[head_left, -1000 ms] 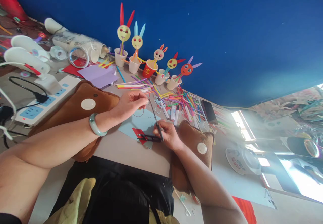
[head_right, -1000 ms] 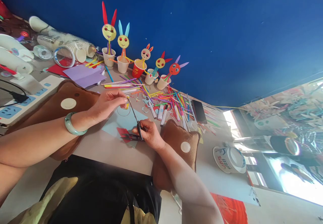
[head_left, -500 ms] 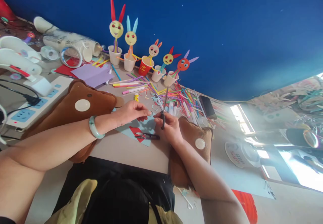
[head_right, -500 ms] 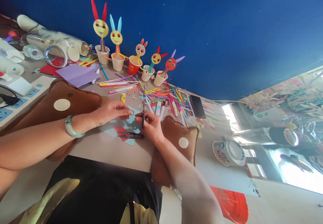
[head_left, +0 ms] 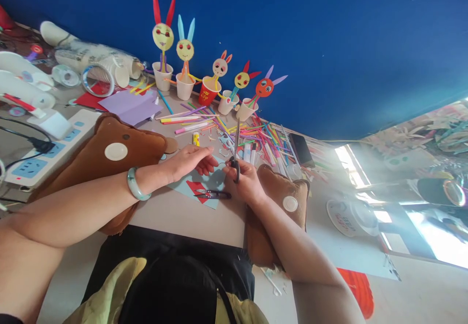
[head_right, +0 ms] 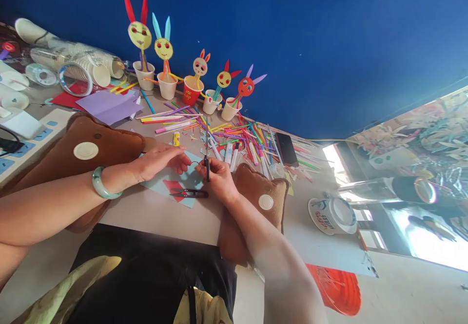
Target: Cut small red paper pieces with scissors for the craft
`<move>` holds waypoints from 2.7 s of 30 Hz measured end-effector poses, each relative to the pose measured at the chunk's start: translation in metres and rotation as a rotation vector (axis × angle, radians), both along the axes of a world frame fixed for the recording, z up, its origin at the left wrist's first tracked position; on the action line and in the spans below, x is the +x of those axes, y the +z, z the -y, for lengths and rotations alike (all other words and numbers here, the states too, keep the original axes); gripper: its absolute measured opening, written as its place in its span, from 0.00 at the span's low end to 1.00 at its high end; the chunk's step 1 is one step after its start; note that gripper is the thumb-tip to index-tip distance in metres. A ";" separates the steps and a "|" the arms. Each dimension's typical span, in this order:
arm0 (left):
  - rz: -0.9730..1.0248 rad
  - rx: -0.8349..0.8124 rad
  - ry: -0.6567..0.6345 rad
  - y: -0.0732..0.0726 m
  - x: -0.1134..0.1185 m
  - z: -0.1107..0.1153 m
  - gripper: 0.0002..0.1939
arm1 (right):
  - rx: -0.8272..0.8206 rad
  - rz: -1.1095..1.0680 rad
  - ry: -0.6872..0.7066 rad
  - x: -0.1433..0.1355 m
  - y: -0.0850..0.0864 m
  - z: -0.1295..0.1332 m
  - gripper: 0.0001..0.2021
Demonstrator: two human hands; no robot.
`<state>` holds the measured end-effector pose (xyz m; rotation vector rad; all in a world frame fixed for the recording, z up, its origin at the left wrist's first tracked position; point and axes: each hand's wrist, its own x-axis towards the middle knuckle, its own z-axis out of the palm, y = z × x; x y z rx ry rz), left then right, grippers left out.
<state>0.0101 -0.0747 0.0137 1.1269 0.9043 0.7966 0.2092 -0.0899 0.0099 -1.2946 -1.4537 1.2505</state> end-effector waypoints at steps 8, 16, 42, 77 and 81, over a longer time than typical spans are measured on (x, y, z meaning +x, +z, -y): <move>-0.120 0.116 -0.087 -0.001 -0.001 0.003 0.11 | -0.017 -0.035 0.039 0.000 -0.002 0.000 0.13; -0.018 0.032 -0.003 0.004 -0.002 0.001 0.08 | -0.001 0.006 0.033 0.003 -0.005 -0.001 0.10; -0.121 0.118 -0.098 0.001 -0.001 0.003 0.13 | -0.008 -0.055 0.064 0.000 -0.004 0.000 0.15; -0.115 0.122 -0.098 0.001 -0.002 0.004 0.11 | 0.022 -0.020 0.064 0.000 -0.001 0.002 0.14; -0.088 0.085 -0.090 0.005 -0.001 0.004 0.12 | 0.028 0.010 0.061 0.001 -0.002 0.001 0.14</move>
